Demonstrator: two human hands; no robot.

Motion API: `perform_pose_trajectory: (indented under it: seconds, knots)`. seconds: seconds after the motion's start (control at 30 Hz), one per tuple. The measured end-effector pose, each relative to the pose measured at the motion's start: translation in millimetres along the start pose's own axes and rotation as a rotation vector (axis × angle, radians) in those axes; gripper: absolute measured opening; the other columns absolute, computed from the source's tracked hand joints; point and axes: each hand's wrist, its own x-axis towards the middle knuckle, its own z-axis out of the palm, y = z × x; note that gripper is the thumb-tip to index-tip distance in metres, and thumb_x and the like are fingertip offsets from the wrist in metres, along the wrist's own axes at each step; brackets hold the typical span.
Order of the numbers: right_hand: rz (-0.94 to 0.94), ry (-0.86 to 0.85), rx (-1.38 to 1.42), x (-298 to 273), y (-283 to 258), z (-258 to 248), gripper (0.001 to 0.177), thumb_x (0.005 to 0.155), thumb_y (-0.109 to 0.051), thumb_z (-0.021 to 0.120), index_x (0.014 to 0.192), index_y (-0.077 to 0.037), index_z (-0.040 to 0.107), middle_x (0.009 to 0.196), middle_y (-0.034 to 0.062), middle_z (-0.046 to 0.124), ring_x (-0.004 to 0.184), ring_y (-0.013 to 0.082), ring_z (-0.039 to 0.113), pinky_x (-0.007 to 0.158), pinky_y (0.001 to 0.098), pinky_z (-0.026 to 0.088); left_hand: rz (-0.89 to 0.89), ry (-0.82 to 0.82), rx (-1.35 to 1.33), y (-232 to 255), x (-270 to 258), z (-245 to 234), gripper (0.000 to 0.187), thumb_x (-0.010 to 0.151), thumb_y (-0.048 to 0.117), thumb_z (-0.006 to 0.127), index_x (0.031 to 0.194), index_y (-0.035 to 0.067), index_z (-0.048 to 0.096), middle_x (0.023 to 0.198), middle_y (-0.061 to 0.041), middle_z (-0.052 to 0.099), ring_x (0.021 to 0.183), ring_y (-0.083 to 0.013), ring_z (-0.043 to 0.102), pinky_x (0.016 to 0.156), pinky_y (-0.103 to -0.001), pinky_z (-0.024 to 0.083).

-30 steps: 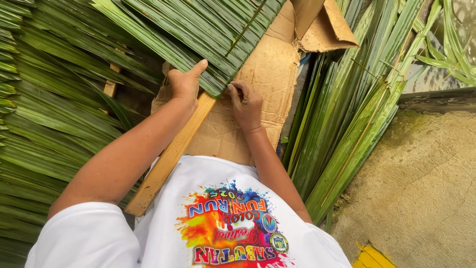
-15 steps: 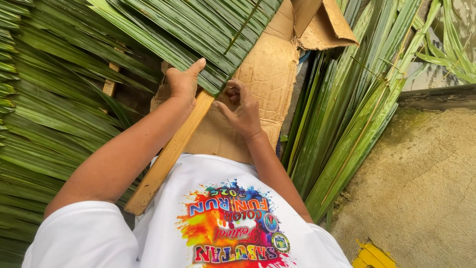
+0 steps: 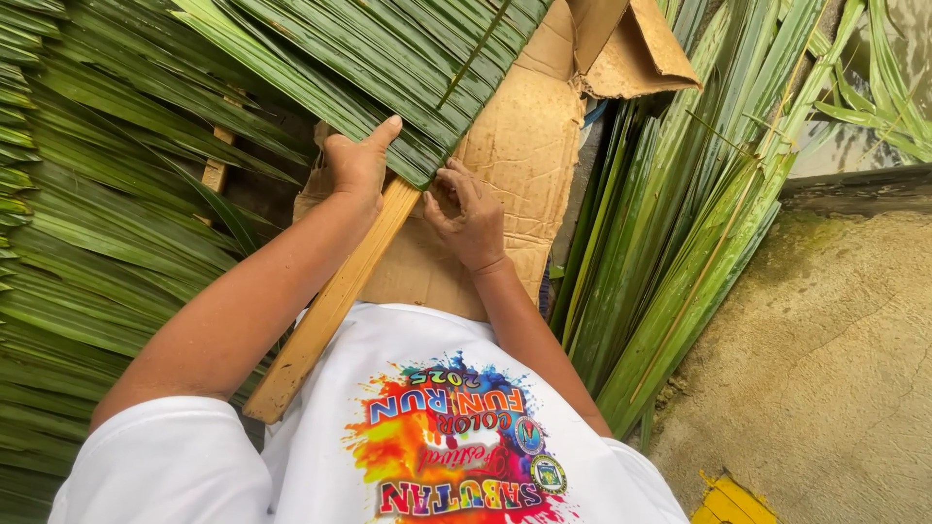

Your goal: Weaving individual palm leaves onto a wooden stick to create a thatched roofing or wall panel.

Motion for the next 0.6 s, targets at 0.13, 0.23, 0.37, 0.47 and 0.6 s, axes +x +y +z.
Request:
perform_pose_trajectory:
  seconds: [0.13,0.23,0.37,0.47,0.6]
  knots:
    - [0.033,-0.006,0.05,3.4,-3.7,-2.7,0.033,0.085,-0.019,0.084,0.114,-0.01,0.071,0.115,0.0139,0.074,0.104,0.0308,0.074,0.08,0.036,0.063,-0.012,0.002,0.043,7.2,-5.7,0.3,0.096,0.071,0.041,0.102,0.127,-0.012,0.045,0.127,-0.033,0.052,0.13,-0.0478,0.053,0.103,-0.063,0.043]
    - [0.059,-0.008,0.068,4.3,-6.5,-4.0,0.032,0.085,-0.018,0.084,0.114,-0.011,0.071,0.116,0.0139,0.074,0.1,0.0295,0.076,0.078,0.0346,0.063,-0.003,0.018,0.028,-18.6,18.6,9.1,0.098,0.07,0.044,0.102,0.127,-0.012,0.045,0.128,-0.032,0.052,0.13,-0.0479,0.053,0.103,-0.063,0.044]
    - [0.175,-0.028,0.21,7.4,-8.3,-9.0,0.029,0.086,-0.014,0.083,0.113,-0.01,0.072,0.115,0.0128,0.075,0.091,0.0236,0.077,0.073,0.029,0.063,0.004,-0.008,-0.015,8.5,-10.1,-3.9,0.097,0.072,0.038,0.102,0.128,-0.015,0.043,0.13,-0.037,0.049,0.134,-0.0507,0.047,0.104,-0.065,0.04]
    - [0.221,-0.047,0.223,25.5,2.8,-10.0,0.022,0.086,-0.02,0.083,0.104,-0.013,0.073,0.1,0.007,0.075,0.08,0.0199,0.076,0.066,0.0272,0.061,0.013,0.026,-0.001,16.2,-15.7,-3.3,0.094,0.071,0.036,0.102,0.127,-0.015,0.045,0.128,-0.036,0.052,0.133,-0.0511,0.049,0.104,-0.065,0.04]
    - [0.074,-0.091,-0.199,65.3,6.4,3.5,0.034,0.089,-0.046,0.078,0.101,-0.018,0.062,0.09,-0.0002,0.066,0.067,0.0175,0.071,0.059,0.0339,0.06,0.037,0.065,0.037,1.4,-8.9,4.7,0.088,0.07,0.035,0.101,0.123,-0.013,0.049,0.123,-0.033,0.056,0.127,-0.0508,0.054,0.103,-0.063,0.043]
